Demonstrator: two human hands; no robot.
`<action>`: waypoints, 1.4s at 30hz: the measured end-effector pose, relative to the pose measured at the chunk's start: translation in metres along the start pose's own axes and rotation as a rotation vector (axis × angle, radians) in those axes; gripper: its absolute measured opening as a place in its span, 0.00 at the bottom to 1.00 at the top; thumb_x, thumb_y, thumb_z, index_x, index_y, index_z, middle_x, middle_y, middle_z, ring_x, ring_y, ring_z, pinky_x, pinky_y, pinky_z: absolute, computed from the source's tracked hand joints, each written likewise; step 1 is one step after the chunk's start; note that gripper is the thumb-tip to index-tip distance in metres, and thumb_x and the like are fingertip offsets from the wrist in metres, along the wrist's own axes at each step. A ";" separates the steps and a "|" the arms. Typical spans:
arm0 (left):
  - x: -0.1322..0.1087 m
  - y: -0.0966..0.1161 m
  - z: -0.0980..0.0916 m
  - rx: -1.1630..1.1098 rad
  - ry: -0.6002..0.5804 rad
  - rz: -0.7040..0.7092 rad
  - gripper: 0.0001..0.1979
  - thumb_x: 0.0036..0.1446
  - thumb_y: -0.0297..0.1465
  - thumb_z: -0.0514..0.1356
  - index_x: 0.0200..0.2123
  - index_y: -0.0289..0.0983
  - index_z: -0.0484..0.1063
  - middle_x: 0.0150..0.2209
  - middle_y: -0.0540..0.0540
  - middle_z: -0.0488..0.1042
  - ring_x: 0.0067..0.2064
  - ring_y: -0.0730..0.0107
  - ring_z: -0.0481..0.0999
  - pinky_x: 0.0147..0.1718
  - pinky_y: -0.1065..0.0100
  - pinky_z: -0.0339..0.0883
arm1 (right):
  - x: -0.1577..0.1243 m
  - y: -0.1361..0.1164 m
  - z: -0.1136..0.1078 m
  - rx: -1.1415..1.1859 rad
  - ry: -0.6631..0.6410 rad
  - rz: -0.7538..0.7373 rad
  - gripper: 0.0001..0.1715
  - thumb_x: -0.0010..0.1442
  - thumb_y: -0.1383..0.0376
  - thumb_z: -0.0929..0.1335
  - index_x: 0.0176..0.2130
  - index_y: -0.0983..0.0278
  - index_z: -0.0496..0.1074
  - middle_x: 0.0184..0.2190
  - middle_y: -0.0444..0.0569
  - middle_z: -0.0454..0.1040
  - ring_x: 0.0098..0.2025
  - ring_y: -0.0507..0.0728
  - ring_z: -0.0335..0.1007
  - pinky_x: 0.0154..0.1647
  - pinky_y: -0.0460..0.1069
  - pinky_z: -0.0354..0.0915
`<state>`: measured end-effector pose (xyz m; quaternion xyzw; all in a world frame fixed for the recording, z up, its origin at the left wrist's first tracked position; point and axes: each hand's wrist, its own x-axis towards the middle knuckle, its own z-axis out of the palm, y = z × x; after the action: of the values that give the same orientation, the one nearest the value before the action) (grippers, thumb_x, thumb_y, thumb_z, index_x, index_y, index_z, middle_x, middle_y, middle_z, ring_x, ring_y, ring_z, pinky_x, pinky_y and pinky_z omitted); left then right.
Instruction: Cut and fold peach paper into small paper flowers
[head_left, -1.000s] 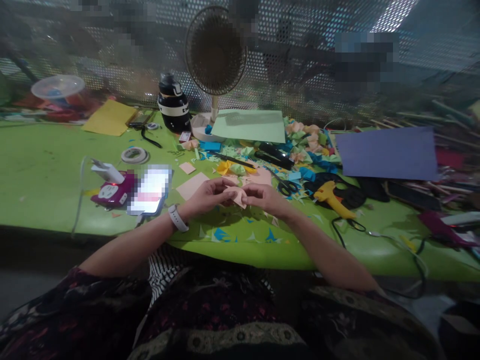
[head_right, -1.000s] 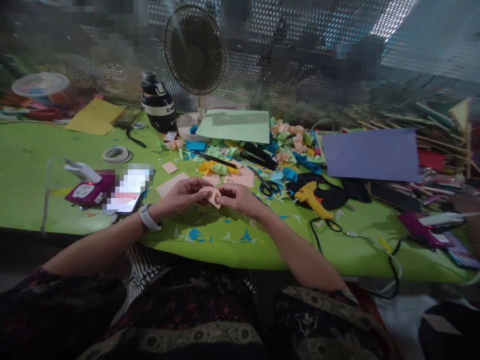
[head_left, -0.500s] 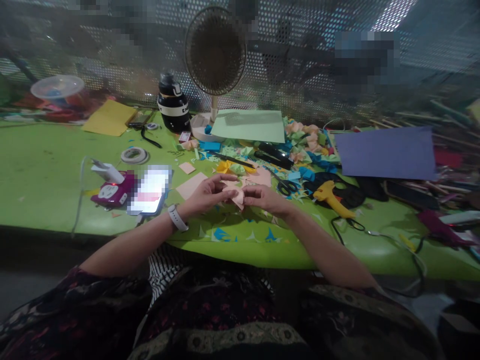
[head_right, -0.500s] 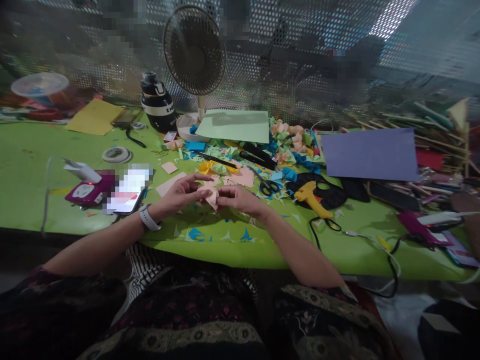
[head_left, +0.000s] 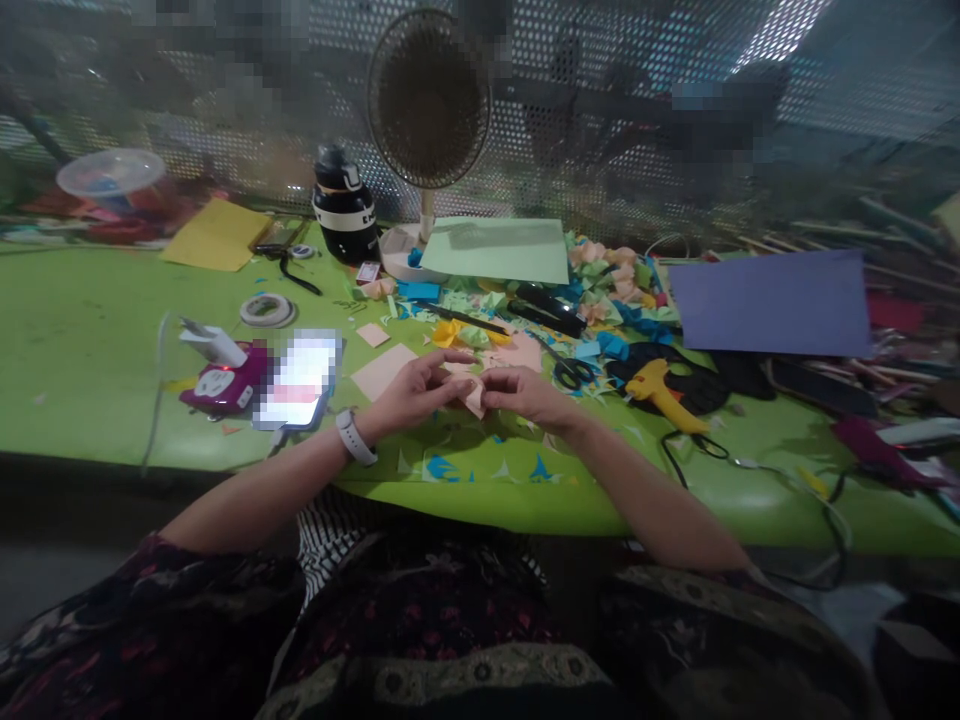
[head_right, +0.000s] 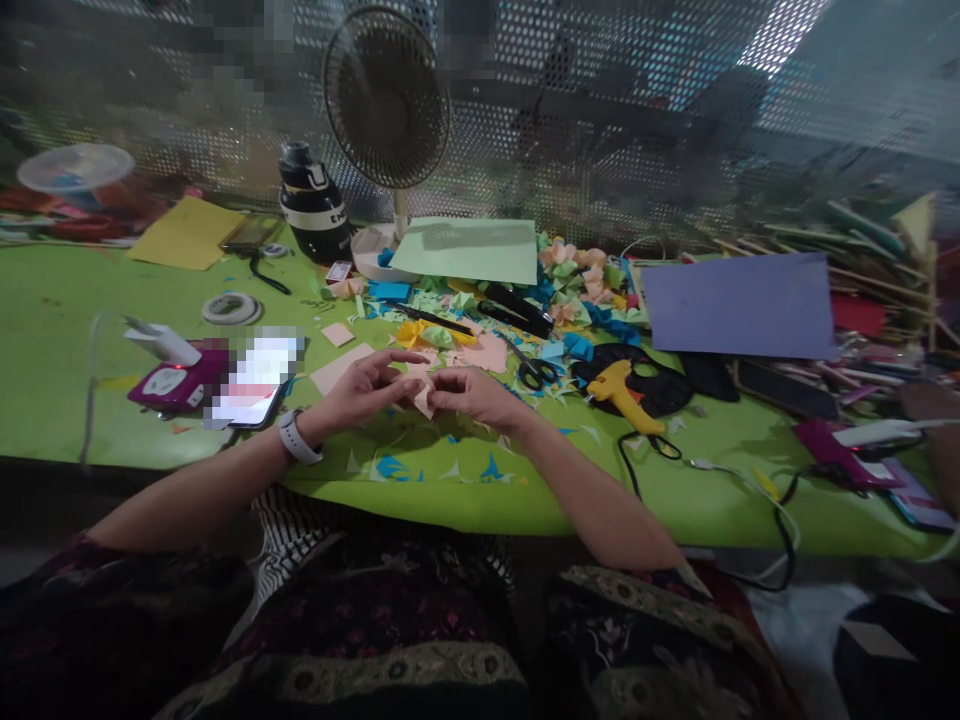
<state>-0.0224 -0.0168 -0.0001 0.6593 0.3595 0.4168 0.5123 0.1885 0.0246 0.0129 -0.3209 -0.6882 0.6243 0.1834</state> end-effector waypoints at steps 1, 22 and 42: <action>0.000 0.000 0.000 0.011 0.002 0.004 0.22 0.61 0.40 0.62 0.54 0.33 0.66 0.25 0.53 0.73 0.28 0.74 0.76 0.32 0.71 0.72 | 0.000 0.000 0.000 -0.004 -0.001 0.000 0.19 0.52 0.51 0.74 0.31 0.64 0.74 0.30 0.46 0.75 0.33 0.53 0.71 0.41 0.50 0.68; -0.007 0.003 -0.003 0.230 -0.072 0.172 0.30 0.54 0.36 0.68 0.57 0.33 0.68 0.40 0.42 0.79 0.34 0.69 0.79 0.34 0.70 0.74 | 0.000 0.005 0.004 0.201 0.012 0.102 0.18 0.47 0.63 0.76 0.40 0.65 0.78 0.36 0.46 0.79 0.36 0.53 0.73 0.43 0.49 0.67; -0.001 -0.002 0.000 0.038 -0.070 0.018 0.24 0.57 0.39 0.66 0.52 0.32 0.68 0.23 0.54 0.68 0.22 0.80 0.66 0.21 0.76 0.58 | 0.000 -0.003 0.005 -0.001 0.169 -0.038 0.11 0.49 0.59 0.73 0.29 0.64 0.74 0.25 0.44 0.76 0.29 0.53 0.71 0.35 0.49 0.66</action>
<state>-0.0231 -0.0177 -0.0020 0.6861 0.3432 0.3914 0.5082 0.1841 0.0211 0.0150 -0.3594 -0.6767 0.5909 0.2525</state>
